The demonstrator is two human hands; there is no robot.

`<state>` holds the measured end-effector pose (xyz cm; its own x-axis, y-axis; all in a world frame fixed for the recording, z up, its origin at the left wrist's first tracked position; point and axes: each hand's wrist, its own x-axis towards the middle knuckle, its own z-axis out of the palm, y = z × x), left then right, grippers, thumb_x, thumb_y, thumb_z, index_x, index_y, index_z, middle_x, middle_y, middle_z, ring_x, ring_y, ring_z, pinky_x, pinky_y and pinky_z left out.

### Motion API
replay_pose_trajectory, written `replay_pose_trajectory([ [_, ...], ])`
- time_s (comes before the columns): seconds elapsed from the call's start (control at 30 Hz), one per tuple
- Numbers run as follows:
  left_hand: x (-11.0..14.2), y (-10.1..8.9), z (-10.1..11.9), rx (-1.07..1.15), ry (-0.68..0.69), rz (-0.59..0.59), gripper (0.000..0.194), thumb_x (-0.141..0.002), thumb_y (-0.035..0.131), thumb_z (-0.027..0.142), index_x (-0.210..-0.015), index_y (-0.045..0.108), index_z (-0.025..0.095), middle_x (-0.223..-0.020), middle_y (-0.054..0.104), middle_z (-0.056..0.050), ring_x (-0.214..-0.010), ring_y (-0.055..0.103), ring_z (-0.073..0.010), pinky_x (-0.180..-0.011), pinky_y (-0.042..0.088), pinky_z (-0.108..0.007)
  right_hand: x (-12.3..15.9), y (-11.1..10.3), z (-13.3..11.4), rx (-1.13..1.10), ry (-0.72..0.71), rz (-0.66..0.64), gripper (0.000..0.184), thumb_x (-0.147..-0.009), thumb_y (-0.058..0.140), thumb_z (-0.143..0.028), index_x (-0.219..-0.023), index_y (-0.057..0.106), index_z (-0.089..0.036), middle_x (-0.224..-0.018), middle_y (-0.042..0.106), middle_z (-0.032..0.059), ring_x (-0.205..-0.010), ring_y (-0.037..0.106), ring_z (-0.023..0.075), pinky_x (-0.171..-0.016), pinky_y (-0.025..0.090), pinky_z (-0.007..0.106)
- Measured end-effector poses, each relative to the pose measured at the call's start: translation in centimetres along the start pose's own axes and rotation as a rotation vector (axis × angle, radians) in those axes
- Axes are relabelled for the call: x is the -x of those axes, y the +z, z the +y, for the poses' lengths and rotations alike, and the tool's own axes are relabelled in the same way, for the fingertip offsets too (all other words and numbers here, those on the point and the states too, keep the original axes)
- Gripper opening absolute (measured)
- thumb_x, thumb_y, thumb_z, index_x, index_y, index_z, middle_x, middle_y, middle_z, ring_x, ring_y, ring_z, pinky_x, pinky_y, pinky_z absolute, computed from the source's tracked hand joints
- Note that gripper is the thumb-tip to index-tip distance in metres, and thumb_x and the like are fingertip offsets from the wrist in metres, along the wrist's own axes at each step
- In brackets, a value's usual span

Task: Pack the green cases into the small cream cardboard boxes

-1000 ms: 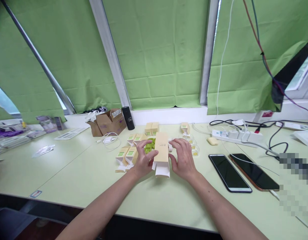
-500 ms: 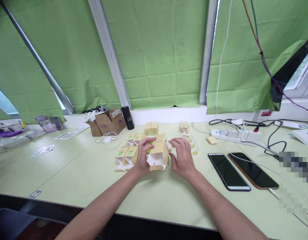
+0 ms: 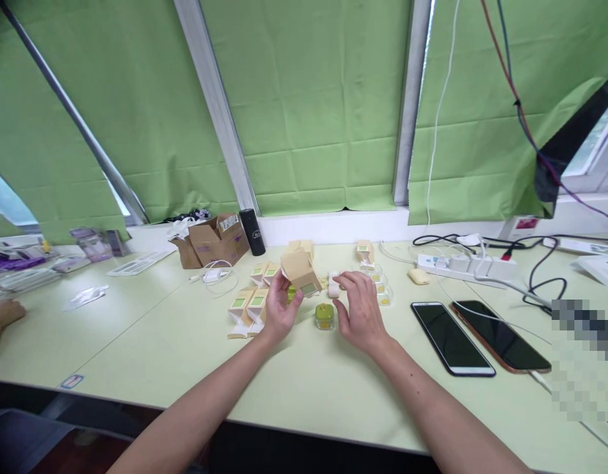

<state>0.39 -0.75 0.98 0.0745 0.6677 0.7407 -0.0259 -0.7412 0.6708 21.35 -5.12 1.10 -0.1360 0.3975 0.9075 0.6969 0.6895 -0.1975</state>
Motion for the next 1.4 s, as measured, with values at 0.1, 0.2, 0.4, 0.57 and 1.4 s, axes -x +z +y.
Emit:
replay_pose_trajectory([
  [0.1, -0.4, 0.1, 0.2, 0.064, -0.017, 0.055, 0.064, -0.095, 0.071, 0.046, -0.146, 0.042, 0.021, -0.128, 0.061, -0.015, -0.118, 0.062, -0.0252, -0.103, 0.051, -0.041, 0.0, 0.0, 0.0, -0.002, -0.001, -0.002, 0.054, -0.094, 0.058, -0.017, -0.146, 0.044, -0.026, -0.131, 0.058, 0.0142, -0.126, 0.052, 0.0349, -0.105, 0.044, 0.059],
  [0.2, -0.7, 0.1, 0.8, 0.119, -0.055, 0.083, 0.064, -0.095, 0.070, 0.049, -0.144, 0.041, 0.022, -0.125, 0.062, -0.014, -0.115, 0.064, -0.0242, -0.100, 0.053, -0.039, 0.0, 0.0, -0.1, -0.004, -0.003, -0.008, 0.055, -0.094, 0.057, -0.017, -0.146, 0.044, -0.026, -0.131, 0.058, 0.0145, -0.126, 0.053, 0.0352, -0.105, 0.044, 0.059],
  [0.4, -0.8, 0.0, 1.6, 0.122, -0.123, 0.083, 0.059, -0.095, 0.068, 0.052, -0.141, 0.040, 0.026, -0.133, 0.055, -0.013, -0.100, 0.068, -0.0184, -0.087, 0.056, -0.033, 0.1, 0.0, -0.1, -0.018, -0.004, -0.033, 0.055, -0.095, 0.056, -0.017, -0.147, 0.043, -0.025, -0.132, 0.057, 0.0157, -0.128, 0.054, 0.0359, -0.104, 0.046, 0.060],
  [0.57, -0.7, 0.1, 1.1, 0.102, -0.136, 0.066, 0.058, -0.094, 0.067, 0.056, -0.137, 0.042, 0.027, -0.132, 0.053, -0.012, -0.092, 0.068, -0.0169, -0.082, 0.056, -0.033, 0.2, 0.1, -0.4, -0.104, 0.009, -0.087, 0.057, -0.096, 0.052, -0.015, -0.151, 0.041, -0.027, -0.136, 0.054, 0.0163, -0.130, 0.054, 0.0345, -0.103, 0.052, 0.058],
  [1.4, 0.0, 0.8, 1.2, 0.209, -0.252, -0.084, 0.051, -0.094, 0.068, 0.056, -0.125, 0.045, 0.023, -0.120, 0.064, -0.011, -0.077, 0.069, -0.0140, -0.066, 0.052, -0.026, 0.2, 0.6, -1.2, -0.492, 0.240, -0.148, 0.044, -0.100, 0.048, -0.014, -0.139, 0.058, -0.032, -0.144, 0.040, 0.0120, -0.127, 0.062, 0.0261, -0.104, 0.063, 0.051],
])
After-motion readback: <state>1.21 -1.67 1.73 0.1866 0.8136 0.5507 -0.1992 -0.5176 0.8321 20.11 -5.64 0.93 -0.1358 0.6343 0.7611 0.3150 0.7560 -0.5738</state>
